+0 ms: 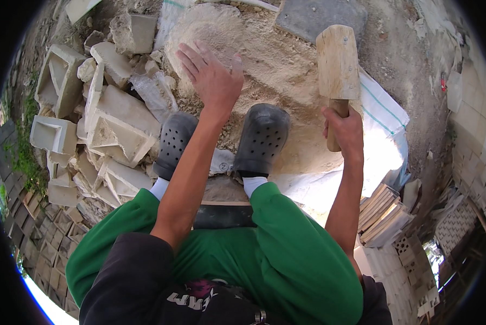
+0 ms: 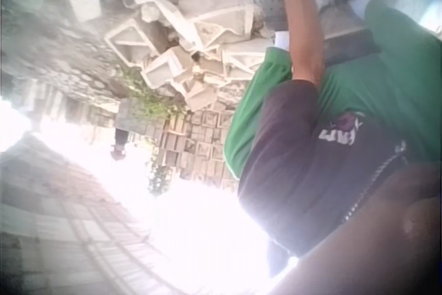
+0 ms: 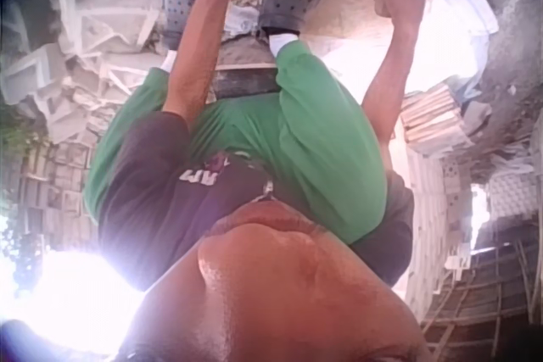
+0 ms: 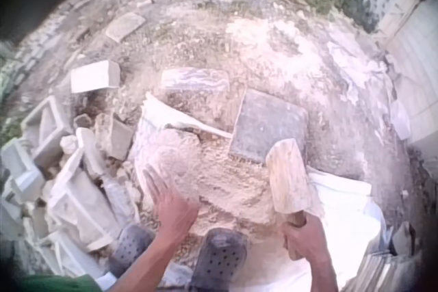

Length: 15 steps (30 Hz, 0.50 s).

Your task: The person uses a wooden mallet to repeatedly strike a small piece of stone on a pile of sand. The person holds the stone with one hand and strikes it with the mallet in the other hand, breaking it into smaller fragments.

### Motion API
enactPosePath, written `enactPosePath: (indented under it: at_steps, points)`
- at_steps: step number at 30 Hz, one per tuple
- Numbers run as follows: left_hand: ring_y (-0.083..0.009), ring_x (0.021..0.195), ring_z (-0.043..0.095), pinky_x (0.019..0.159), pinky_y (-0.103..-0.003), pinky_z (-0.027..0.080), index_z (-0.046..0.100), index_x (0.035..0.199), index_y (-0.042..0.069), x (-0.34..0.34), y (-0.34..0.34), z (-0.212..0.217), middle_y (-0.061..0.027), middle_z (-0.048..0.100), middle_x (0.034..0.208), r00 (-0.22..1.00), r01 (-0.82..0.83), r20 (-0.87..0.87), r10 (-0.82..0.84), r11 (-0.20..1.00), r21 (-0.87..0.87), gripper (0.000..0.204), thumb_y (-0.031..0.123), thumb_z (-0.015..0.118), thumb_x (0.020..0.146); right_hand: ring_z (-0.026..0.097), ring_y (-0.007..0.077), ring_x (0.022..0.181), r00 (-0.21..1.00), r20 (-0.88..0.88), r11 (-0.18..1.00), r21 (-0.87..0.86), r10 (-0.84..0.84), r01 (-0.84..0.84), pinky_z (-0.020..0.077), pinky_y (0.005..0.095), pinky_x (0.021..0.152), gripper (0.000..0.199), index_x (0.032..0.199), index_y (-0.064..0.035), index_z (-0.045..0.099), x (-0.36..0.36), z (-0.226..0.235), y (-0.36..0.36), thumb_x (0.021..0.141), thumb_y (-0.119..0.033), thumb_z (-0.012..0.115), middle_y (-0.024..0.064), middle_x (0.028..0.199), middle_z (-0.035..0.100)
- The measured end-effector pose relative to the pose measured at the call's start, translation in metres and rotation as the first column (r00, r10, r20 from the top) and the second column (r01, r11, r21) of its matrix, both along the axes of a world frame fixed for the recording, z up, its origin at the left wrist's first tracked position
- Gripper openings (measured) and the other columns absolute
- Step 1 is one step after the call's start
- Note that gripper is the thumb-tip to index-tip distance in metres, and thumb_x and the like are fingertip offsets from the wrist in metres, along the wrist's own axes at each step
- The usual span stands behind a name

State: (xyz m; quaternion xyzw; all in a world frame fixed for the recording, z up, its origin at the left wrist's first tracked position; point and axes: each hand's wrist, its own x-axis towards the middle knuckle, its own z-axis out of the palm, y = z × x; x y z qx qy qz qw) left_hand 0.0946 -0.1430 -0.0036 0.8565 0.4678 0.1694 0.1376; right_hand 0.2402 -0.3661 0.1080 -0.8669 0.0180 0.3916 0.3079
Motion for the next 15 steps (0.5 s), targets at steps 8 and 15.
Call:
enactPosePath:
  at_steps: [8, 15]
  points:
    - [-0.0556, 0.148, 0.013, 0.122, -0.052, 0.017, 0.028, 0.147, -0.018, 0.0, -0.043, 0.039, -0.0442, 0.019, 0.154, 0.92, 0.391, 0.205, -0.334, 0.819, -0.42, 0.085, 0.044, 0.059, 0.097, 0.062, 0.0153, 0.054, 1.0, 0.0, 1.0, -0.006, 0.025, -0.025, 0.0488, 0.0314, 0.052, 0.031, 0.094, 0.0004, 0.063, -0.006, -0.003, 0.005, 0.085, -0.027, 0.075, 0.0059, 0.068, 0.062]
    - [-0.0479, 0.139, 0.039, 0.112, -0.048, 0.037, 0.046, 0.144, -0.006, -0.013, -0.038, 0.007, -0.0304, 0.035, 0.154, 0.986, -0.023, -0.162, -0.023, 0.961, -0.276, 0.072, 0.044, 0.062, 0.095, 0.063, 0.0156, 0.054, 0.998, -0.016, 0.997, 0.027, 0.066, -0.066, 0.0494, 0.0319, 0.052, 0.032, 0.095, 0.0013, 0.065, -0.011, -0.005, 0.012, 0.085, -0.027, 0.075, 0.0064, 0.068, 0.063]
